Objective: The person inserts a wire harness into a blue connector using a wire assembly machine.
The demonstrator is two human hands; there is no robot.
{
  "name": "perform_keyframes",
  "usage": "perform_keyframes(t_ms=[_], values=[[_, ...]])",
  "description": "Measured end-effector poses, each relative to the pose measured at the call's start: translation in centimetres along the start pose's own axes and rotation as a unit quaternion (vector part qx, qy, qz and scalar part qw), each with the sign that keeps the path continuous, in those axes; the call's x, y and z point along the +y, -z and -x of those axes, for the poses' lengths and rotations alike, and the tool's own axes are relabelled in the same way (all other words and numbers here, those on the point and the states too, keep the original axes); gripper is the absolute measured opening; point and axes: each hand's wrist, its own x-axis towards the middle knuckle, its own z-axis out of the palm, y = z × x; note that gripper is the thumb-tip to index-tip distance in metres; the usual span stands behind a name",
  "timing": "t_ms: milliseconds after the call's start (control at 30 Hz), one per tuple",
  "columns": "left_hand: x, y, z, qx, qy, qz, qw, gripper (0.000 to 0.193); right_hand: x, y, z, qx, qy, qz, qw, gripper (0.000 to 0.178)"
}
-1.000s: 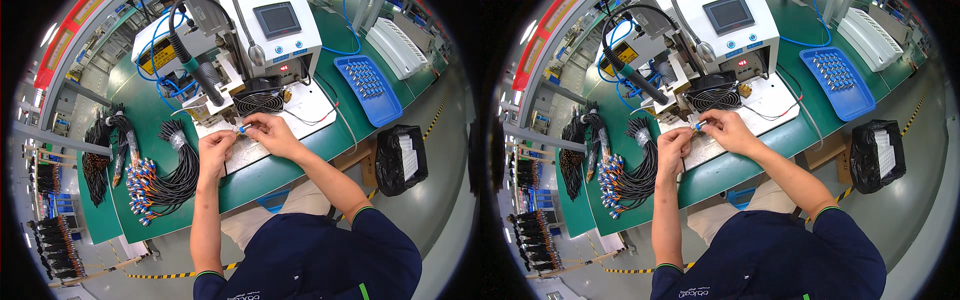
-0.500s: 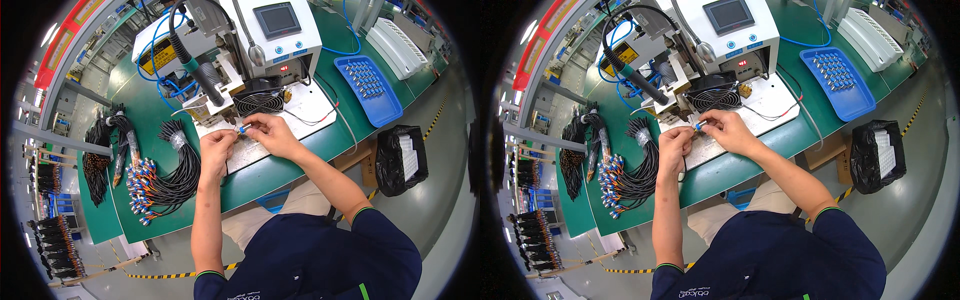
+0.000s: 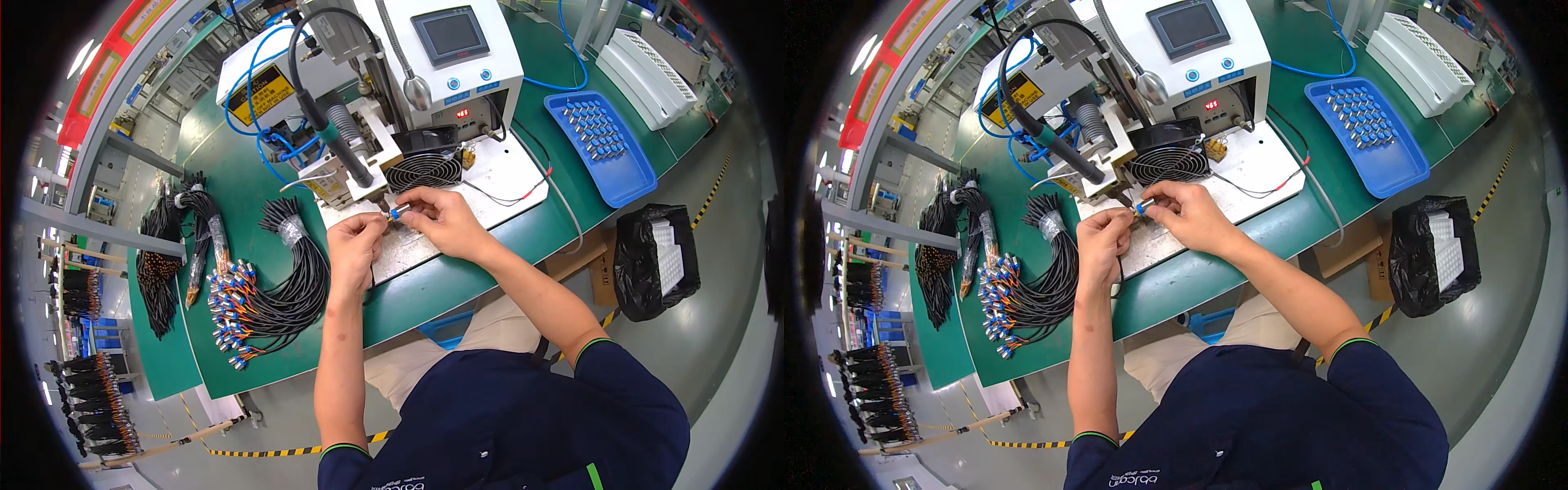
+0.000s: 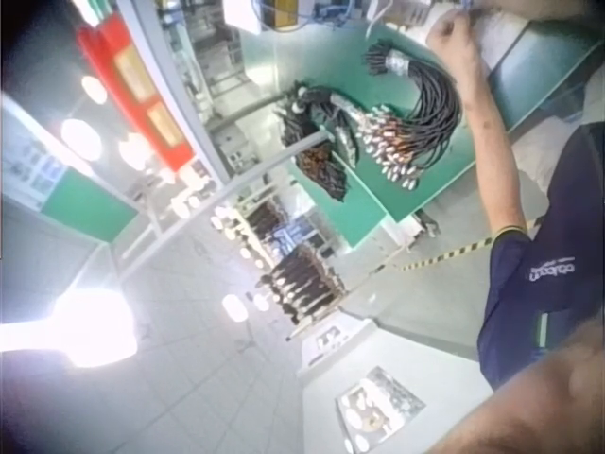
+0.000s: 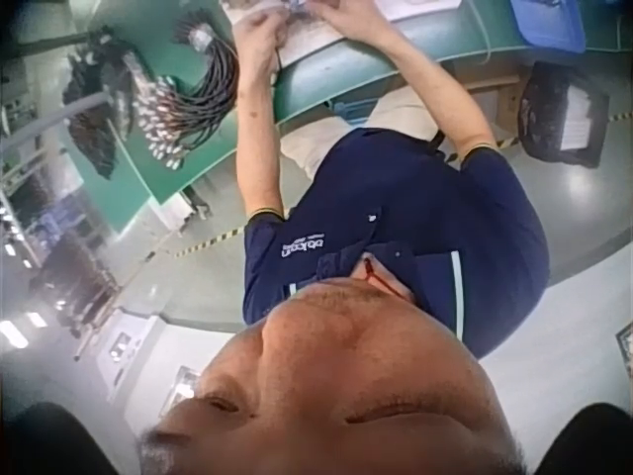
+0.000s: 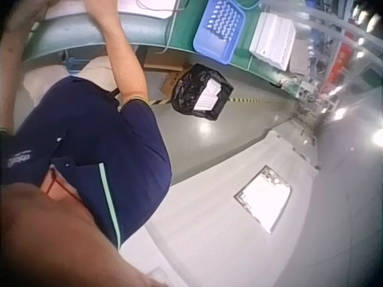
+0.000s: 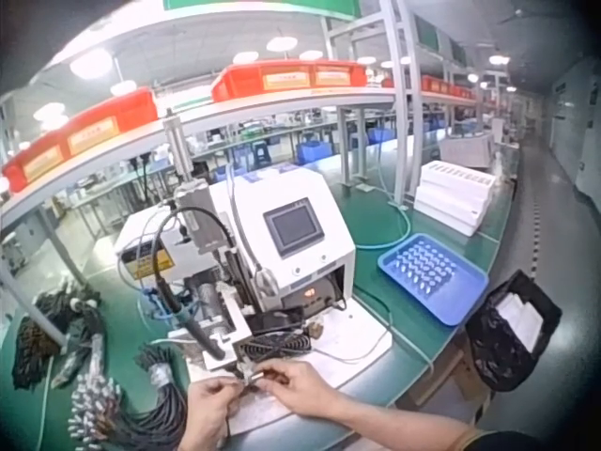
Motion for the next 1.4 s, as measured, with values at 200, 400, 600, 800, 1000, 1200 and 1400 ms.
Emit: perform_keyframes(t_ms=[200, 400, 600, 800, 1000, 1200, 1400], values=[[-0.06, -0.07, 0.05, 0.005, -0.005, 0.002, 1.000, 0.009, 0.05, 0.04, 0.00, -0.005, -0.007, 0.008, 1.000, 0.026], [-0.10, -0.13, 0.06, 0.006, -0.006, 0.003, 1.000, 0.009, -0.22, 0.08, 0.06, -0.002, -0.006, 0.014, 1.000, 0.027], [-0.18, -0.14, 0.12, 0.008, -0.010, 0.005, 1.000, 0.008, -0.55, -0.01, 0.11, 0.006, 0.002, 0.019, 1.000, 0.027], [-0.26, -0.10, 0.08, 0.004, -0.015, 0.001, 1.000, 0.008, -0.40, 0.00, 0.11, 0.005, -0.013, 0.018, 1.000, 0.027], [-0.21, -0.13, 0.12, 0.006, -0.014, 0.003, 1.000, 0.008, -0.35, -0.02, 0.09, 0.008, -0.006, 0.015, 1.000, 0.026], [-0.28, -0.14, 0.07, 0.009, -0.017, 0.003, 1.000, 0.008, -0.44, 0.00, 0.12, 0.003, -0.002, 0.024, 1.000, 0.027], [-0.32, -0.18, 0.11, 0.010, -0.017, 0.005, 1.000, 0.008, -0.11, -0.02, 0.07, 0.004, -0.008, 0.025, 1.000, 0.026]])
